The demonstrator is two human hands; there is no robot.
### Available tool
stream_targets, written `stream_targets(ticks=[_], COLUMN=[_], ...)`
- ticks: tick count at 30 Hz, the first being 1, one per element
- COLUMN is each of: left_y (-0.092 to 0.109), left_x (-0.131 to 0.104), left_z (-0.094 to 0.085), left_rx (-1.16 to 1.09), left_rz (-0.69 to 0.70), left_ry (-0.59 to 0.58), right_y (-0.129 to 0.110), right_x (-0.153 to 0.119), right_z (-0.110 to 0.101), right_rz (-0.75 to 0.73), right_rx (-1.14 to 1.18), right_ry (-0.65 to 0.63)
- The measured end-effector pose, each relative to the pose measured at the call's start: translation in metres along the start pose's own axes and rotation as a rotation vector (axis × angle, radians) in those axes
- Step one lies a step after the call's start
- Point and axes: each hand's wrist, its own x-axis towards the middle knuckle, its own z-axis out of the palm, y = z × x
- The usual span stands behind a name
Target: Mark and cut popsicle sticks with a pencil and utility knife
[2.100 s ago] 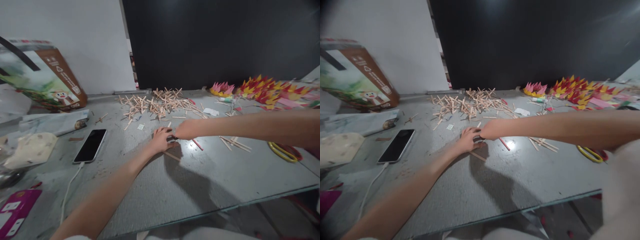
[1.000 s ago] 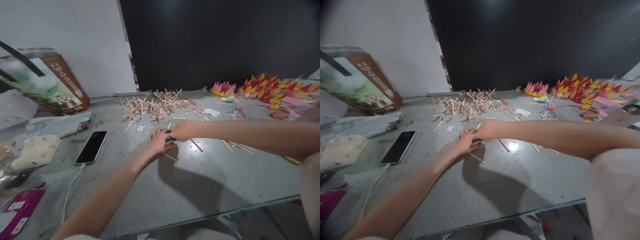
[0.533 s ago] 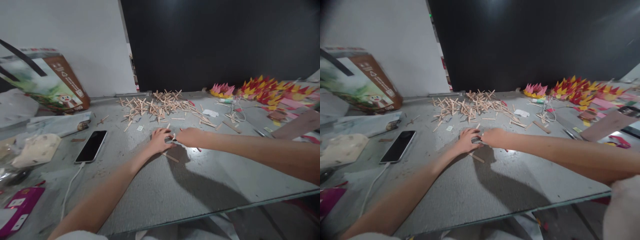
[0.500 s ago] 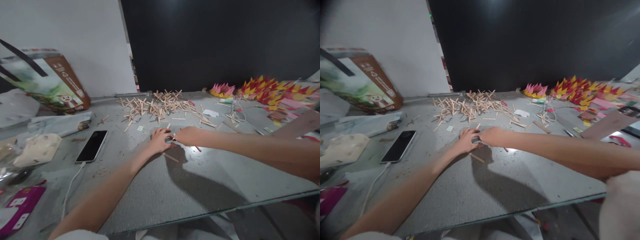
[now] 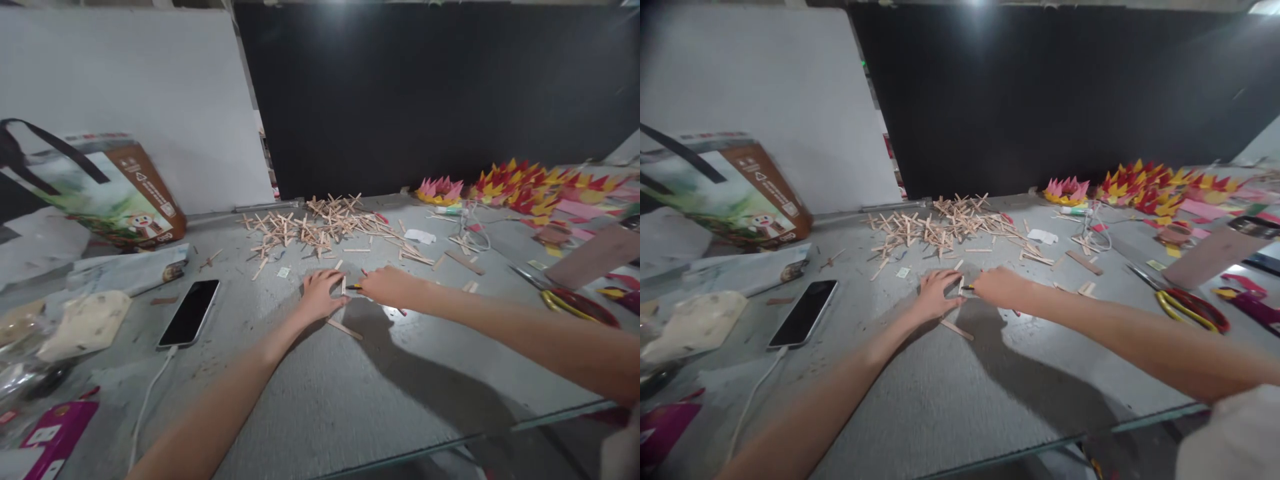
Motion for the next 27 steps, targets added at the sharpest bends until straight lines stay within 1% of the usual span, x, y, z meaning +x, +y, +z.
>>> stream_targets(ticks=[3,5,8,10,12,14,16,18,20,21,23,24,27], left_y=[0.003,0.004,0.005,0.005,0.004,0.004,0.004,0.006,0.01,0.012,0.016,0.019,0.024], left_x=[0.0,-0.001,-0.001,-0.002,-0.002,-0.003,-0.004,-0.006,-0.008,-0.009,-0.011,-0.012,-0.013], left_z=[-0.002,-0.002,-0.002,-0.001,-0.001,-0.001,0.001,0.002,0.004,0.005,0.006,0.006,0.007], left_rx=[0.028,0.033,0.032,0.018,0.001,-0.019,-0.058,-0.111,-0.193,-0.26,-0.401,-0.452,-0.579], left_rz=[-0.016,-0.012,0.008,-0.002,-0.003,0.01,-0.008,-0.044,-0.087,-0.123,-0.177,-0.197,-0.238], left_ry=[-0.034,-0.054,-0.05,-0.027,-0.022,-0.015,0.031,0.093,0.128,0.123,0.049,0.038,0.086], right_y=[0.004,0.002,-0.005,-0.01,-0.014,-0.018,-0.022,-0.026,-0.028,-0.029,-0.029,-0.029,-0.029], right_x=[-0.015,-0.025,-0.035,-0.036,-0.035,-0.033,-0.032,-0.033,-0.036,-0.038,-0.04,-0.041,-0.042], right_z=[0.012,0.023,0.041,0.053,0.063,0.07,0.074,0.075,0.075,0.075,0.076,0.076,0.078], right_rz=[0.112,0.183,0.225,0.242,0.268,0.289,0.289,0.274,0.258,0.252,0.238,0.232,0.208], right_rx=[0.078,0.286,0.563,0.684,0.757,0.82,0.897,0.946,0.937,0.92,0.895,0.891,0.898], right_ry=[0.077,0.179,0.261,0.295,0.368,0.452,0.481,0.481,0.511,0.535,0.568,0.573,0.57])
